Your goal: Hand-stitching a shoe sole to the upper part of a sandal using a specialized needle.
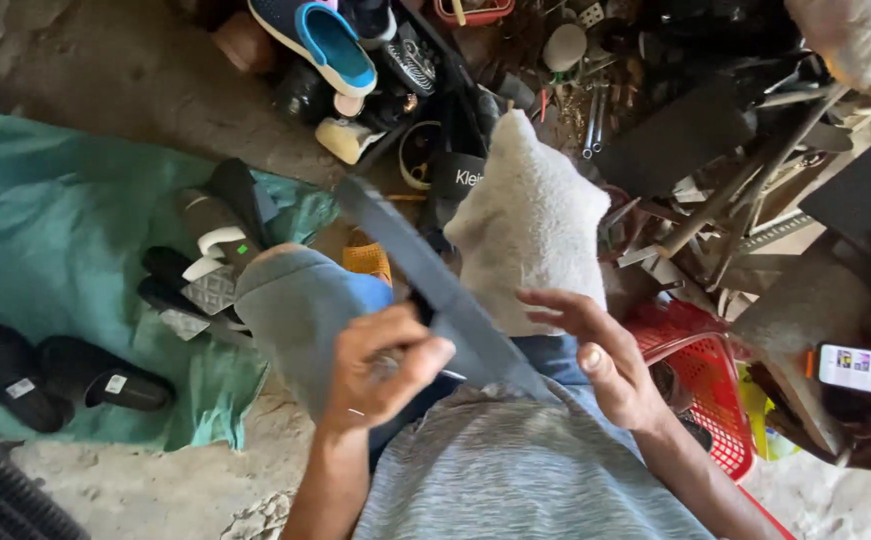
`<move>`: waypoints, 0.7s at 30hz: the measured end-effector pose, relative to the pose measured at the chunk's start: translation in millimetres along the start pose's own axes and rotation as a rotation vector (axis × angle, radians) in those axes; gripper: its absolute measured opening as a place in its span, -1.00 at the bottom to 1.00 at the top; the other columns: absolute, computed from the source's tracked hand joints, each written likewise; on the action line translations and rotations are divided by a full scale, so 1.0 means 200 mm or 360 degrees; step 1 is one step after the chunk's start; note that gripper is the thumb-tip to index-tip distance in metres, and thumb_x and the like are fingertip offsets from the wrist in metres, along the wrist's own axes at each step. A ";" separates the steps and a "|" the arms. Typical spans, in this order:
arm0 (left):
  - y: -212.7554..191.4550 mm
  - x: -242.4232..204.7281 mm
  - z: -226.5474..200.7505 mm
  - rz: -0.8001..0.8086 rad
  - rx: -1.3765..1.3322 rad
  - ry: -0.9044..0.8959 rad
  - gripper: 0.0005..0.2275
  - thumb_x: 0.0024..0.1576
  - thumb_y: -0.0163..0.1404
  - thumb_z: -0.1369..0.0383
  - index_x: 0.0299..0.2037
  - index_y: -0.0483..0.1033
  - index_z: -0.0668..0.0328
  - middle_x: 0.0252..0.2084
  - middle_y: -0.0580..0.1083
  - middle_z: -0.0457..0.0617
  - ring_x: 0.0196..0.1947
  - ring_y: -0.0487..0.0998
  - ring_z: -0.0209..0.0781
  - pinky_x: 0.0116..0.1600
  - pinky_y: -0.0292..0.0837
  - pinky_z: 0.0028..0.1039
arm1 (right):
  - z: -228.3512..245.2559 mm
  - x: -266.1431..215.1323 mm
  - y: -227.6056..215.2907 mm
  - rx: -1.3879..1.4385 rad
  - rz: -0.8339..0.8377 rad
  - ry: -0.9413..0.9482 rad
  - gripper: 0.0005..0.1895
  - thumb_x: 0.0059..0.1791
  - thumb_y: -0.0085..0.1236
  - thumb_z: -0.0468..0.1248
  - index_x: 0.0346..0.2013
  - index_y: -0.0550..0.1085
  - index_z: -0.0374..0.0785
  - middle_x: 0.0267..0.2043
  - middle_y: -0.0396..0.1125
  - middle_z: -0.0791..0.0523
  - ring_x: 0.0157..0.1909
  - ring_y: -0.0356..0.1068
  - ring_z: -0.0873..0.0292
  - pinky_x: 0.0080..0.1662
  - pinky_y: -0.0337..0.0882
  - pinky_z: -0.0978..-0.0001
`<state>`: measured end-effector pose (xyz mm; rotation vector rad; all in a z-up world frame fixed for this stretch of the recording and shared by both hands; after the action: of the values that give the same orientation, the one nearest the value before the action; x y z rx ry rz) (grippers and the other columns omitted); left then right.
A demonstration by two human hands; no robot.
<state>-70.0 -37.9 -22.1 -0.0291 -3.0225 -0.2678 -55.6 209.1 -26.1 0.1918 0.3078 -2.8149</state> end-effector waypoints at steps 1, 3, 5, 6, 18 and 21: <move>0.06 0.00 -0.01 0.0094 -0.0049 0.0064 -0.82 0.01 0.21 0.48 -0.62 0.52 0.20 -0.70 0.26 -0.06 -0.70 0.21 -0.25 -0.55 0.20 -0.44 | 0.01 0.01 0.04 0.0308 0.0132 -0.0014 -0.14 0.02 -0.09 0.22 0.34 0.24 -0.44 0.29 0.30 -0.17 0.37 0.22 -0.12 0.28 0.16 -0.18; 0.17 -0.02 -0.02 0.0213 -0.0127 0.0114 -0.81 0.03 0.21 0.50 -0.60 0.50 0.25 -0.69 0.25 -0.03 -0.70 0.21 -0.22 -0.56 0.20 -0.42 | 0.04 -0.02 0.06 0.0602 0.0229 -0.0009 0.03 0.00 -0.04 0.27 0.44 0.05 -0.52 0.44 0.12 -0.25 0.50 0.02 -0.19 0.33 -0.01 -0.30; 0.28 -0.04 -0.01 0.0436 -0.0105 0.0029 -0.87 0.11 0.18 0.43 -0.46 0.56 0.26 -0.63 0.27 -0.01 -0.68 0.28 -0.19 -0.55 0.21 -0.41 | 0.05 -0.05 0.08 0.0641 0.0383 0.0052 0.00 0.04 0.02 0.11 0.55 -0.13 -0.41 0.53 -0.07 -0.23 0.52 -0.08 -0.23 0.35 -0.12 -0.36; 0.30 -0.05 0.00 0.0449 -0.0106 0.0011 -0.87 0.11 0.18 0.43 -0.46 0.56 0.26 -0.63 0.27 -0.01 -0.68 0.28 -0.19 -0.55 0.21 -0.41 | 0.01 -0.08 0.08 0.0654 0.0368 0.0063 0.00 0.04 0.02 0.11 0.55 -0.13 -0.41 0.53 -0.07 -0.23 0.52 -0.08 -0.23 0.35 -0.12 -0.36; 0.17 -0.23 0.04 0.0224 0.0735 -0.0623 -0.65 0.23 0.07 0.23 0.17 0.48 0.19 -0.41 0.52 0.05 -0.49 0.53 -0.17 -0.33 0.51 -0.31 | -0.12 -0.09 0.10 0.0086 0.0155 0.0809 0.11 -0.14 0.26 0.09 0.57 -0.09 -0.08 0.45 0.07 -0.25 0.43 0.07 -0.39 0.37 0.12 -0.25; 0.21 -0.20 0.01 0.0231 0.0813 -0.0557 -0.73 0.32 -0.11 0.33 0.09 0.55 0.29 -0.25 0.57 0.14 -0.29 0.64 -0.05 -0.15 0.56 -0.30 | -0.13 -0.07 0.11 -0.0317 0.0276 0.0676 0.12 -0.17 0.31 0.21 0.54 0.02 -0.04 0.45 0.09 -0.13 0.36 0.18 -0.38 0.30 0.23 -0.25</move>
<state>-30.2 3.6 -21.7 -0.2765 -3.3035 0.5807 -33.9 198.8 -53.0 0.7350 0.6280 -2.5306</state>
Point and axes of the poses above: each hand's wrist, its own x-axis towards the middle knuckle, its own y-axis out of the palm, z = x × y, the point moved 5 cm from there along x, towards the middle knuckle
